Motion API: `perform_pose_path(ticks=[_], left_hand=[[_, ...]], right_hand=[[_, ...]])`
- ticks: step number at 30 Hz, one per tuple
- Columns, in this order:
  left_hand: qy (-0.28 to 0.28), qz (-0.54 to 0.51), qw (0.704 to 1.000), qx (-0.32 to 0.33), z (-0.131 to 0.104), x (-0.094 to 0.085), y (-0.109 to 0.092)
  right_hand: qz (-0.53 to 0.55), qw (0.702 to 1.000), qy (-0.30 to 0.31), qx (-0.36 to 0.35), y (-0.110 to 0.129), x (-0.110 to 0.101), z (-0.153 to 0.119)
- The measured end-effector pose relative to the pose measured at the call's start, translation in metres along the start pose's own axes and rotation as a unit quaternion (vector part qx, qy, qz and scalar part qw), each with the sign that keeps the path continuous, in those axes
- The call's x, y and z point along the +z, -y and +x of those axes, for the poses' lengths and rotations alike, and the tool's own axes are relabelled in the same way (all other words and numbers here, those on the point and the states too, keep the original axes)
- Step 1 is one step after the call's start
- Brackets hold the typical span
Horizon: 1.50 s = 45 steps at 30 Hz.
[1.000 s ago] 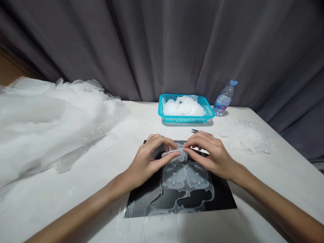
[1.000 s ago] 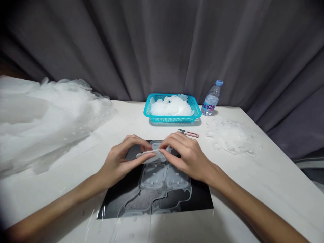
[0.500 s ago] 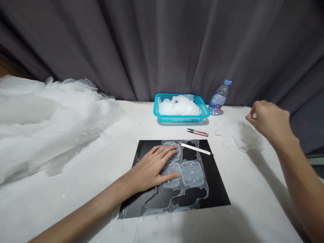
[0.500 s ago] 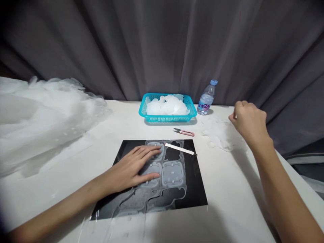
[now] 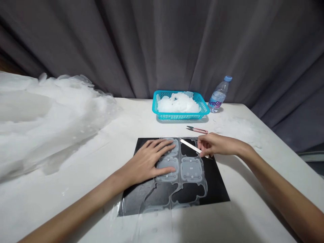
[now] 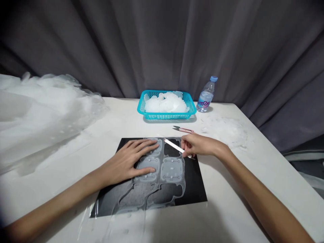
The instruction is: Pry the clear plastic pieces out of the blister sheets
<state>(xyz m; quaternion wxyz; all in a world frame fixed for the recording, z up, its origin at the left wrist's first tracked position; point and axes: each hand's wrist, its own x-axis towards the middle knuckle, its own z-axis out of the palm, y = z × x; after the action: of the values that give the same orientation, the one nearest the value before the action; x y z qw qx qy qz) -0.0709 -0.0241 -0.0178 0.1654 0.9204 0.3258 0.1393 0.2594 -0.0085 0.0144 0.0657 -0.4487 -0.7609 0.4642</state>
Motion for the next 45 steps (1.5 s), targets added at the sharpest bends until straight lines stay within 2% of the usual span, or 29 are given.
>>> perform_pose_path(ticks=[3,6,10,13,14,16,17,19,24,27,29,31,33,35,37,40,45], left_hand=[[0.024,-0.070,0.997,-0.016,0.000,-0.005,0.006],[0.027,-0.118,0.993,-0.008,0.001,-0.010,0.013],[0.010,-0.104,0.994,0.032,0.002,-0.011,0.017],[-0.010,-0.079,0.996,0.045,0.002,-0.010,0.017],[-0.017,-0.071,0.996,0.051,0.002,-0.009,0.017],[-0.022,-0.053,0.996,0.062,0.001,-0.008,0.017],[-0.021,-0.046,0.997,0.066,0.001,-0.008,0.018],[-0.017,-0.044,0.996,0.070,0.001,-0.007,0.019],[-0.021,-0.056,0.996,0.065,0.001,-0.007,0.020],[-0.025,-0.067,0.996,0.058,0.002,-0.007,0.018],[-0.026,-0.067,0.996,0.057,0.002,-0.008,0.016],[-0.024,-0.048,0.997,0.061,0.002,-0.008,0.016],[-0.028,-0.022,0.998,0.060,0.002,-0.007,0.016],[-0.033,-0.003,0.998,0.055,0.002,-0.005,0.017],[-0.033,0.012,0.998,0.053,0.002,-0.004,0.017],[-0.024,0.039,0.997,0.060,0.005,-0.006,0.019],[-0.014,0.062,0.996,0.065,0.009,-0.008,0.024]], right_hand=[[0.043,0.998,0.044,0.030,0.002,-0.005,-0.005],[0.034,0.999,0.029,0.012,0.014,-0.012,-0.014],[0.089,0.991,-0.090,-0.043,0.021,-0.012,-0.012],[0.155,0.972,-0.166,-0.066,0.005,-0.004,0.006],[0.186,0.960,-0.196,-0.070,-0.003,0.000,0.013],[0.265,0.919,-0.284,-0.070,-0.020,0.007,0.029],[0.295,0.901,-0.312,-0.061,-0.028,0.011,0.036],[0.317,0.884,-0.338,-0.056,-0.039,0.015,0.046],[0.322,0.881,-0.344,-0.055,-0.044,0.012,0.054],[0.317,0.876,-0.359,-0.061,-0.038,0.011,0.051],[0.298,0.879,-0.361,-0.091,-0.026,0.016,0.047],[0.277,0.890,-0.333,-0.142,-0.010,0.025,0.041],[0.258,0.907,-0.275,-0.185,0.010,0.037,0.036],[0.192,0.934,-0.221,-0.205,0.027,0.049,0.033],[0.104,0.949,-0.193,-0.224,0.038,0.057,0.030],[0.039,0.954,-0.187,-0.233,0.041,0.064,0.029],[0.064,0.967,-0.166,-0.182,0.032,0.072,0.028]])
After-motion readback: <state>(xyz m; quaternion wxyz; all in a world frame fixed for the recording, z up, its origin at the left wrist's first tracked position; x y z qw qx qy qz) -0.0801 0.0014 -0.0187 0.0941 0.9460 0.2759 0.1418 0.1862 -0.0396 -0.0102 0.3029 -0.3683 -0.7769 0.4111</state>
